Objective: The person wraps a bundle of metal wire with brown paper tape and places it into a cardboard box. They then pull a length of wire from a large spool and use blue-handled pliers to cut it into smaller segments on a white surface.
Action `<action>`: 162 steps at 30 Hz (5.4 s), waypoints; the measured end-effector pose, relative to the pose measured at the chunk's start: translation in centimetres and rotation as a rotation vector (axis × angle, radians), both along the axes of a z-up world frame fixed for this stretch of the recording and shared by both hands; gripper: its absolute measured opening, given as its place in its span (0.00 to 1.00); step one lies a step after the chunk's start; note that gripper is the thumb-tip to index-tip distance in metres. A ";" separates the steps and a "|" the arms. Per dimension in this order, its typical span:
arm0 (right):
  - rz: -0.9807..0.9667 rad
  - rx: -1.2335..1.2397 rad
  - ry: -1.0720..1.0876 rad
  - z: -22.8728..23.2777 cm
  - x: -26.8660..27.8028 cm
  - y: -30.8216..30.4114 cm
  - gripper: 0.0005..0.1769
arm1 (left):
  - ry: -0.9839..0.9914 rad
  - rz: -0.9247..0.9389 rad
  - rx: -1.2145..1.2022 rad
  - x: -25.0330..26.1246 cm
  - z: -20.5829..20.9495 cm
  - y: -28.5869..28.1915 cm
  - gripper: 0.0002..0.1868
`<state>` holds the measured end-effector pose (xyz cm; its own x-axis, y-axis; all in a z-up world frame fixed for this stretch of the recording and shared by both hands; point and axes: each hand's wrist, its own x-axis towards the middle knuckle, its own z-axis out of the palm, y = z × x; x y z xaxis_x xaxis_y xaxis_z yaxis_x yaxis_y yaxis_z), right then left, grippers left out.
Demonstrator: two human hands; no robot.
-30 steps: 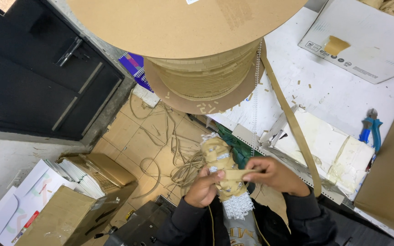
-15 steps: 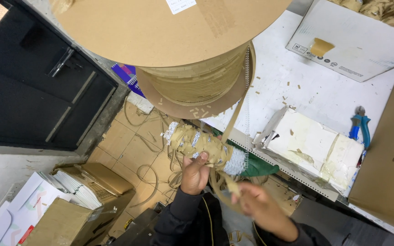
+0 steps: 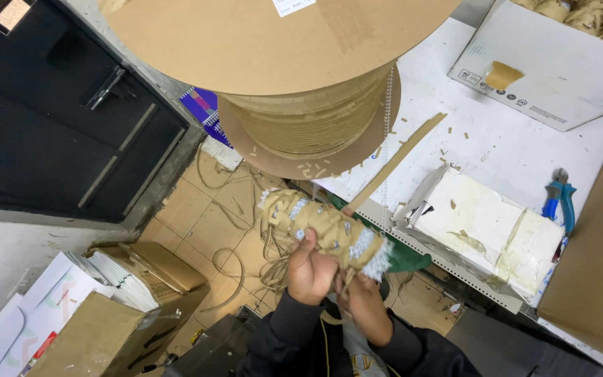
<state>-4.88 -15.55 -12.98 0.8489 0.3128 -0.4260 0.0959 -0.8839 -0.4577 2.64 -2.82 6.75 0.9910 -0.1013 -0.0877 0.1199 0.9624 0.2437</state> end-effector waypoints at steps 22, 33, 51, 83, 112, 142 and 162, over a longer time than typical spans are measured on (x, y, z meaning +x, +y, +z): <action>-0.200 1.025 0.059 19.5 2.1 -5.8 0.20 | 0.174 0.249 0.219 -0.9 -3.6 3.7 0.10; -0.518 1.315 -0.036 -2.6 6.3 -5.2 0.25 | 0.262 0.007 0.185 -1.4 -3.2 0.9 0.13; 0.085 0.908 0.566 18.8 15.9 -13.1 0.10 | -0.181 -0.444 0.336 -1.6 -2.8 4.2 0.40; -0.514 0.973 -0.319 7.3 3.9 -5.9 0.18 | 0.404 -0.147 -0.048 -0.5 -2.1 -1.9 0.31; -0.522 2.266 0.374 20.7 6.5 -3.9 0.32 | -0.423 0.192 0.758 3.0 -4.0 -4.7 0.13; -1.128 -0.051 -0.475 25.3 52.4 -55.5 0.40 | -0.065 -0.066 1.426 7.5 -3.5 -11.7 0.20; -0.791 -0.964 -0.375 23.8 53.2 -50.2 0.38 | -0.046 -0.159 1.463 8.6 -4.7 -11.6 0.14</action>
